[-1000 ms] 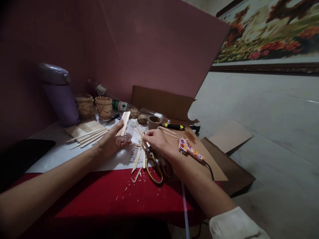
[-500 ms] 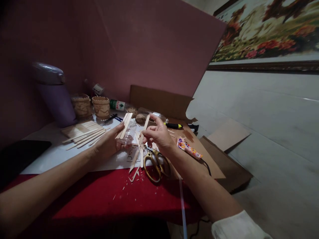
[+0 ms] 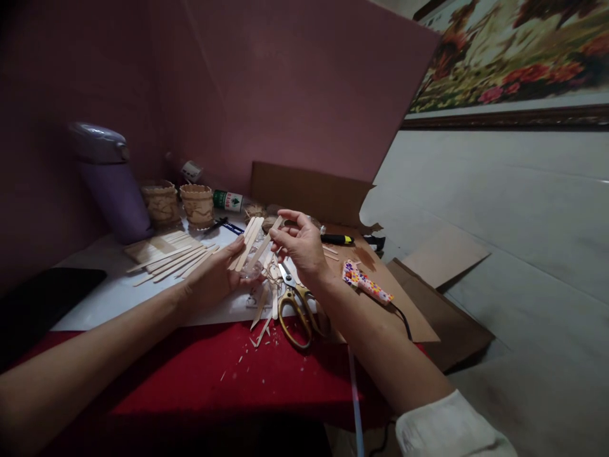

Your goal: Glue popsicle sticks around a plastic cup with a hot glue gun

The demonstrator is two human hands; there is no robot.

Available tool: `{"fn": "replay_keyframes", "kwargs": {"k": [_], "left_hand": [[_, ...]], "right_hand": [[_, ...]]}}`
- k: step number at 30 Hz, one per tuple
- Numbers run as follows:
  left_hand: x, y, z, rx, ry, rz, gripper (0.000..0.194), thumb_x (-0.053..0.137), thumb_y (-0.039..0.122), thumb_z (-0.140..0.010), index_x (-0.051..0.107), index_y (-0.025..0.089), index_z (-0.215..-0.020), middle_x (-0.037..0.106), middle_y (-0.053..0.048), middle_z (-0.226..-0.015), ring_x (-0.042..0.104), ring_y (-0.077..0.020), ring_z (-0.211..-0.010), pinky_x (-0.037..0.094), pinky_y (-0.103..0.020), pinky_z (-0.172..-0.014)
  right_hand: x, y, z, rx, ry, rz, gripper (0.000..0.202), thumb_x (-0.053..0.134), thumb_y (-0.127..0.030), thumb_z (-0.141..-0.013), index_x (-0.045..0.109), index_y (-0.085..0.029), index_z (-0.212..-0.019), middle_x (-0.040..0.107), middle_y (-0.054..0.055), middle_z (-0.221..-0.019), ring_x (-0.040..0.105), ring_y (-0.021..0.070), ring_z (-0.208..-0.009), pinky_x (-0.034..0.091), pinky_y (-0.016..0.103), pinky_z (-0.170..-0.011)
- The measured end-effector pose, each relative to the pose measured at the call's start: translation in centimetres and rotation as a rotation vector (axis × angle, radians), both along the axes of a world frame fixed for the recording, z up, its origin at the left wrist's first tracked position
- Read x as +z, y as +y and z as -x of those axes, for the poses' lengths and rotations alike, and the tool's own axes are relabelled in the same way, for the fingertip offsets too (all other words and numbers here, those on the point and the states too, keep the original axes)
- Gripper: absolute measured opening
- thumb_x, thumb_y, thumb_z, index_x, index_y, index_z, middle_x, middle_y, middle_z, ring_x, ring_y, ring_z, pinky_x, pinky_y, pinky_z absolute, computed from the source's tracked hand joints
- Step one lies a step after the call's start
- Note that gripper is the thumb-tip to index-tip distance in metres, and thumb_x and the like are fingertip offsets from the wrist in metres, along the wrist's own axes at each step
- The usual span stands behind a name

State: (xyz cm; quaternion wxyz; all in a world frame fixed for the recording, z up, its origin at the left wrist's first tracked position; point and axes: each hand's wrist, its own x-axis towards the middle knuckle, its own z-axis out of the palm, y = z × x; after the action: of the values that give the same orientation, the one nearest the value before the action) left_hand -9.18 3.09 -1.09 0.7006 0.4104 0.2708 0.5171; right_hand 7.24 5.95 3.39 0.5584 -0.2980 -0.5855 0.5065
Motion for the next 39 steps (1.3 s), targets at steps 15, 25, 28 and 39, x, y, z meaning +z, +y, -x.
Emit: {"fn": "replay_keyframes", "kwargs": {"k": [15,25,28,39], "left_hand": [[0.5,-0.4,-0.2,-0.015,-0.013,0.030,0.037,0.052,0.042,-0.093,0.061,0.020,-0.120,0.068,-0.008,-0.100,0.064,-0.0156,-0.069,0.056,-0.032,-0.066],[0.4,-0.4,-0.2,-0.042,-0.025,0.012,0.036,0.051,0.044,-0.093,0.061,0.019,-0.116,0.068,-0.007,-0.091,0.064,-0.0153,-0.067,0.055,-0.031,-0.067],[0.3,-0.4,-0.2,-0.044,-0.030,0.004,0.037,0.051,0.046,-0.092,0.062,0.017,-0.113,0.066,-0.006,-0.084,0.063,-0.0155,-0.066,0.055,-0.031,-0.067],[0.5,-0.9,-0.5,-0.055,-0.058,-0.021,0.037,0.054,0.045,-0.091,0.062,0.018,-0.115,0.066,-0.006,-0.083,0.059,-0.0146,-0.063,0.054,-0.033,-0.066]], "right_hand": [[-0.3,1.5,0.9,-0.020,0.015,0.043,0.040,0.080,-0.028,-0.058,0.061,-0.017,-0.091,0.058,-0.006,-0.063,0.050,0.0081,-0.049,0.038,0.021,-0.039],[-0.6,1.9,1.0,-0.007,-0.020,0.013,0.037,0.079,-0.028,-0.059,0.062,-0.016,-0.090,0.056,-0.004,-0.064,0.047,0.0092,-0.049,0.036,0.024,-0.041],[-0.5,1.9,1.0,-0.009,-0.021,0.015,0.036,0.079,-0.029,-0.058,0.062,-0.017,-0.087,0.056,-0.004,-0.064,0.046,0.0083,-0.049,0.036,0.023,-0.040],[-0.3,1.7,1.2,-0.008,-0.058,0.043,0.033,0.078,-0.029,-0.057,0.066,-0.016,-0.084,0.056,-0.004,-0.062,0.044,0.0082,-0.050,0.035,0.023,-0.042]]}}
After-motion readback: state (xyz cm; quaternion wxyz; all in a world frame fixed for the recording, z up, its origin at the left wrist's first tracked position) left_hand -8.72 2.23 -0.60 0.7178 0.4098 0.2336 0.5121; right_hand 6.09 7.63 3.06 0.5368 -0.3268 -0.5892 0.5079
